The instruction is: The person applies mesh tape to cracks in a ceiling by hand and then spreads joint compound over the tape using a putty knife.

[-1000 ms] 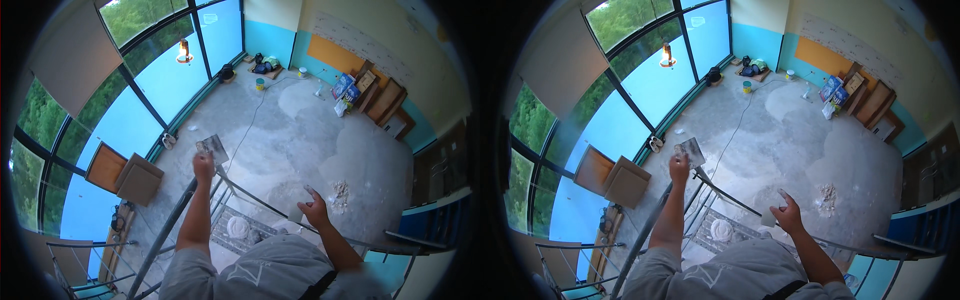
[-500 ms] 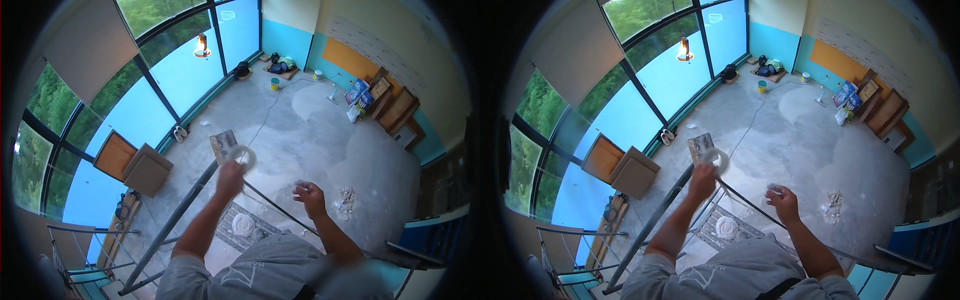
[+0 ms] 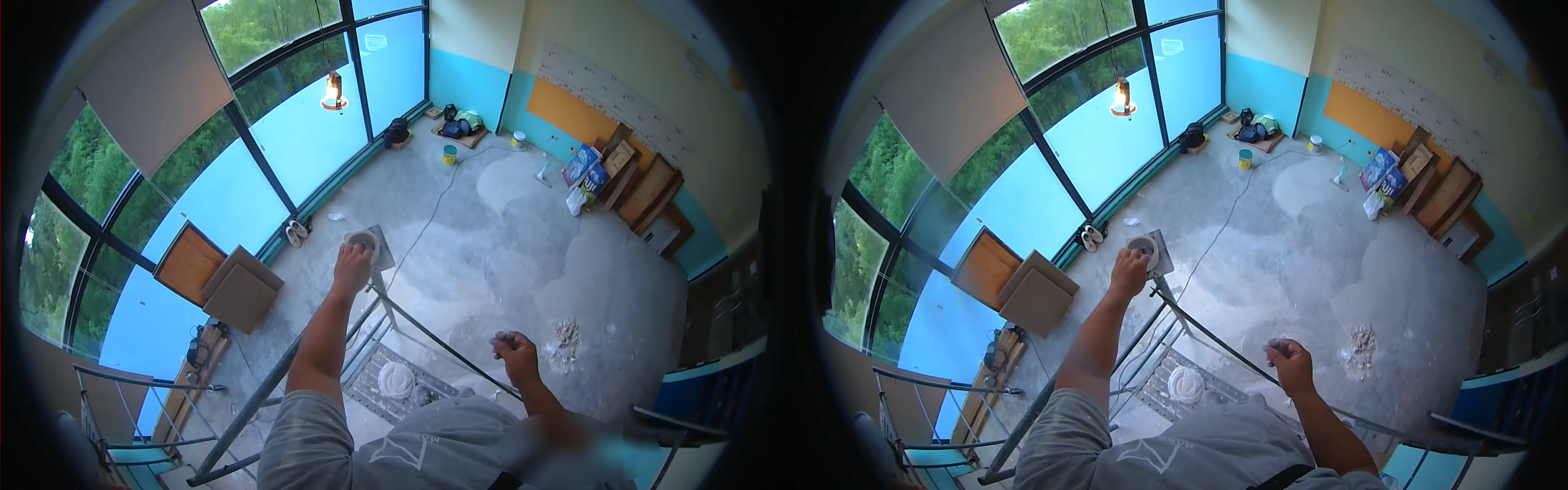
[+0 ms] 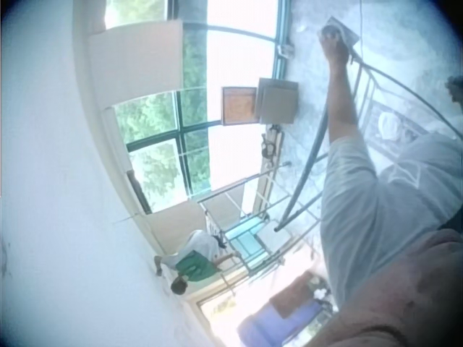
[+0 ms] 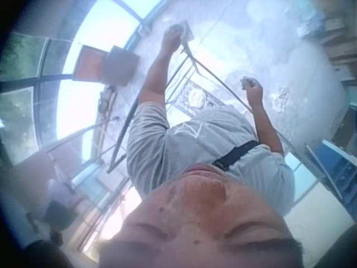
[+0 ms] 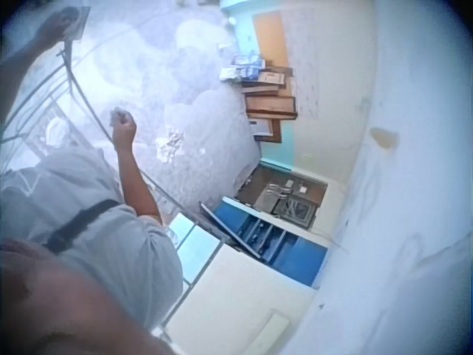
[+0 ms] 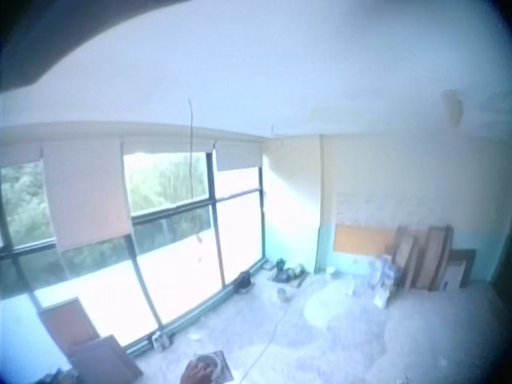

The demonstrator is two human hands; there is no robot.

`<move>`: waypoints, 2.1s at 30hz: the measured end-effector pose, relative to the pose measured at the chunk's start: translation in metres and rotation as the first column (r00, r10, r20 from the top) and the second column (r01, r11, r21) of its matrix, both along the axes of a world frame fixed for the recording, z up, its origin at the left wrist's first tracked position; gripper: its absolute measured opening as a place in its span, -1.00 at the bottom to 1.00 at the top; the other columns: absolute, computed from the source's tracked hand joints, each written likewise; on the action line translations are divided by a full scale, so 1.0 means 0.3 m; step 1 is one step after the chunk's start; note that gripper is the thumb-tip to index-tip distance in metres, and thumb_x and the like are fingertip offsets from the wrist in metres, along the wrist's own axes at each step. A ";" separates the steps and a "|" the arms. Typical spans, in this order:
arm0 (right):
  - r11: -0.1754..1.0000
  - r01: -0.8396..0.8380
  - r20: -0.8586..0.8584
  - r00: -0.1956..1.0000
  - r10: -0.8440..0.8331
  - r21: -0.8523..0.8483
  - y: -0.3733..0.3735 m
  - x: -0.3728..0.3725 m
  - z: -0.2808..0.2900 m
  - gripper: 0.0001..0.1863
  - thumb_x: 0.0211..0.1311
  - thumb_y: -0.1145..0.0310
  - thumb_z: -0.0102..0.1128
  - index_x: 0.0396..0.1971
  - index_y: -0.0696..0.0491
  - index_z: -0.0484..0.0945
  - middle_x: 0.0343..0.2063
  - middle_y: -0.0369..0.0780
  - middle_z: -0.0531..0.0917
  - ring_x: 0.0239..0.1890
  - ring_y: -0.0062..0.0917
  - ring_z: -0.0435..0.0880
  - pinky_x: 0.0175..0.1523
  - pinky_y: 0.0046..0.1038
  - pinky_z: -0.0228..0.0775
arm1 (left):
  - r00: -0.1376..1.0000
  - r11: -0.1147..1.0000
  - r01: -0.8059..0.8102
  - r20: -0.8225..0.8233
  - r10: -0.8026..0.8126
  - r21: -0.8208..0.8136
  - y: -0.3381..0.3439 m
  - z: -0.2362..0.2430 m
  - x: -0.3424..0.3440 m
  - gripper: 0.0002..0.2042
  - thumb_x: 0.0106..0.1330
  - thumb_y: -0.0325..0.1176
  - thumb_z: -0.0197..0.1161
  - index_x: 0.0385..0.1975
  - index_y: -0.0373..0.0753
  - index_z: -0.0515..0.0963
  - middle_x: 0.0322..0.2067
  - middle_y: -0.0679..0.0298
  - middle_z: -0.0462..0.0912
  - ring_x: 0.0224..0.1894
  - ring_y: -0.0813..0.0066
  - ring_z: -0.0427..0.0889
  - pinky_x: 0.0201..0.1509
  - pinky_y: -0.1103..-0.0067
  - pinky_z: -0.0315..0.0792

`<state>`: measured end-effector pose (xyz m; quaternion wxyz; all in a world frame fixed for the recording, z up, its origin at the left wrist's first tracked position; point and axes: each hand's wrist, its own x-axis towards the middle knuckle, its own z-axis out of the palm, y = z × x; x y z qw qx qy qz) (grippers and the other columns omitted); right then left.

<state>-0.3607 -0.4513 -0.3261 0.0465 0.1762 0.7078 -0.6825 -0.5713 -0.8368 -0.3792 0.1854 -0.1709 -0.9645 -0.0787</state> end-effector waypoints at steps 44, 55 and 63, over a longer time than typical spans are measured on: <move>0.403 -0.915 -0.988 -0.082 -0.129 0.023 -0.893 0.402 2.401 -0.77 0.06 0.39 0.25 -0.25 0.10 0.60 -0.48 -0.23 0.67 -0.52 -0.52 0.61 -0.39 -0.46 0.45 | -0.041 0.688 -0.706 -0.980 0.194 0.166 0.477 2.737 1.925 -0.74 0.27 -0.20 0.22 -0.23 -0.28 0.60 -0.43 0.29 0.65 -0.42 0.59 0.58 -0.25 0.62 0.47; 0.224 -0.950 -0.961 0.168 -0.220 -0.217 -0.968 0.475 2.664 -0.49 0.04 0.45 0.33 0.04 0.20 0.44 -0.28 -0.19 0.70 -0.28 -0.56 0.70 -0.38 -0.57 0.45 | -0.078 0.382 -0.924 -0.986 -0.149 0.015 0.592 2.961 1.950 -0.72 0.13 -0.25 0.31 -0.33 -0.37 0.56 -0.36 -0.04 0.65 -0.24 -0.02 0.61 -0.16 0.30 0.45; 0.208 -0.921 -0.918 0.263 -0.296 -0.331 -1.085 0.492 2.765 -0.64 0.01 0.40 0.39 -0.21 0.17 0.47 -0.37 -0.21 0.67 -0.36 -0.52 0.68 -0.35 -0.46 0.48 | -0.051 0.328 -0.945 -0.987 -0.153 -0.002 0.602 2.945 1.901 -0.74 0.16 -0.30 0.29 -0.31 -0.39 0.56 -0.35 -0.07 0.65 -0.22 -0.05 0.60 -0.13 0.28 0.44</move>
